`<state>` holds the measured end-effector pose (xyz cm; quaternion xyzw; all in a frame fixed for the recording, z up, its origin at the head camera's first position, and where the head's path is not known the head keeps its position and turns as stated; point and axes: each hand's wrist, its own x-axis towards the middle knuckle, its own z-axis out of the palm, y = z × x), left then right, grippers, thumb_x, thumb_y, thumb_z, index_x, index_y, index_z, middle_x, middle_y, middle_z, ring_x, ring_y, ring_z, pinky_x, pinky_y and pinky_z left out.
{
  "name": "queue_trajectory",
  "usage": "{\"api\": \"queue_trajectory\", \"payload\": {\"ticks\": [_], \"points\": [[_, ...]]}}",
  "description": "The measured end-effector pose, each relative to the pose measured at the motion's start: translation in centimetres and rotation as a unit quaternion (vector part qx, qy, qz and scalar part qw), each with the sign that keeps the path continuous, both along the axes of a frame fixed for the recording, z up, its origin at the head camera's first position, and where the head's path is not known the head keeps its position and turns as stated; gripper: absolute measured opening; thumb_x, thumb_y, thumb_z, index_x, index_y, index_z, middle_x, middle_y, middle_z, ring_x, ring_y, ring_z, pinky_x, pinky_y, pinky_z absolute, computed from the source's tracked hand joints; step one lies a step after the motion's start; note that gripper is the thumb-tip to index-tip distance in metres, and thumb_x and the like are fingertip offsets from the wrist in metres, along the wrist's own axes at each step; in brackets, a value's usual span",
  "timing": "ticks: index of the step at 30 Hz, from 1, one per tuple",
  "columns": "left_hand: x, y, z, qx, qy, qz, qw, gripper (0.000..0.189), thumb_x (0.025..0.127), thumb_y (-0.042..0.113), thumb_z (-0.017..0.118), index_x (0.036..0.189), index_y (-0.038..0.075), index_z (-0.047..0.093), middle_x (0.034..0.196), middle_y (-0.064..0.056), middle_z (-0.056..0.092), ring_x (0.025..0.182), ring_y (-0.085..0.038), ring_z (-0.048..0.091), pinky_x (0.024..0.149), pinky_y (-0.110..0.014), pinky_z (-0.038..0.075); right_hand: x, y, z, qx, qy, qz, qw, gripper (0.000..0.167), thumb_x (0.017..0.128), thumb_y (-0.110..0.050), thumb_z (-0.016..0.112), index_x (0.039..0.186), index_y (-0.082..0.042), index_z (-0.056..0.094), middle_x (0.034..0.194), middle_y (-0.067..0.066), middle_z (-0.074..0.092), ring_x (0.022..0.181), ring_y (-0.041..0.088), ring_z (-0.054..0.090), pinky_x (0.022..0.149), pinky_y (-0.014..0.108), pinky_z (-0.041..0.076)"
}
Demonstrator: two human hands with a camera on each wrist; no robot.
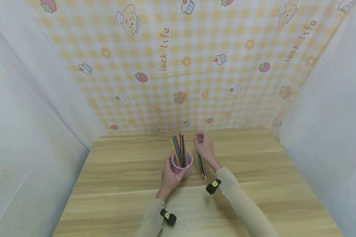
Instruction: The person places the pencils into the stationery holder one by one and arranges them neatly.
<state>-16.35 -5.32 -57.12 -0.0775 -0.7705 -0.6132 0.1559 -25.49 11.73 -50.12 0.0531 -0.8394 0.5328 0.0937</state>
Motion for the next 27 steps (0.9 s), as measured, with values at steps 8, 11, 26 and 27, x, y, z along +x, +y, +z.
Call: {"api": "queue_trajectory", "payload": {"ticks": [8,11,26,27], "points": [[0.0,-0.1,0.0,0.004,-0.008,0.001,1.0,0.09,0.074,0.014,0.089,0.15,0.014,0.042,0.144,-0.014,0.055,0.129,-0.036,0.057,0.109,-0.052,0.05,-0.3,0.8,-0.7,0.016,-0.024,-0.015,0.9995,0.026,0.094,-0.006,0.059,0.118,0.003,0.058,0.111,0.022,0.066,0.1,0.036,0.067,0.089,0.045,0.06],[0.0,-0.2,-0.1,0.004,-0.001,0.0,1.0,0.088,0.074,0.018,0.089,0.149,0.015,0.042,0.144,-0.013,0.055,0.129,-0.034,0.057,0.11,-0.052,0.05,-0.4,1.1,-1.2,0.021,-0.032,-0.019,0.9991,0.027,0.092,-0.004,0.06,0.118,0.004,0.058,0.111,0.024,0.066,0.1,0.037,0.066,0.089,0.046,0.06],[0.2,-0.2,0.0,-0.005,0.019,0.003,0.9998,0.088,0.074,0.02,0.089,0.148,0.014,0.043,0.143,-0.013,0.057,0.126,-0.035,0.059,0.106,-0.053,0.052,-0.9,2.5,-4.2,0.074,-0.099,-0.03,0.9919,0.033,0.089,-0.005,0.062,0.12,0.005,0.057,0.113,0.026,0.065,0.105,0.039,0.065,0.091,0.048,0.059],[0.2,-0.2,0.0,-0.005,0.02,0.003,0.9998,0.088,0.074,0.019,0.089,0.148,0.014,0.043,0.143,-0.014,0.057,0.126,-0.035,0.059,0.106,-0.054,0.052,-0.9,2.6,-4.4,0.081,-0.101,-0.03,0.9911,0.033,0.089,-0.004,0.062,0.12,0.005,0.057,0.113,0.026,0.065,0.106,0.039,0.065,0.091,0.048,0.059]]}}
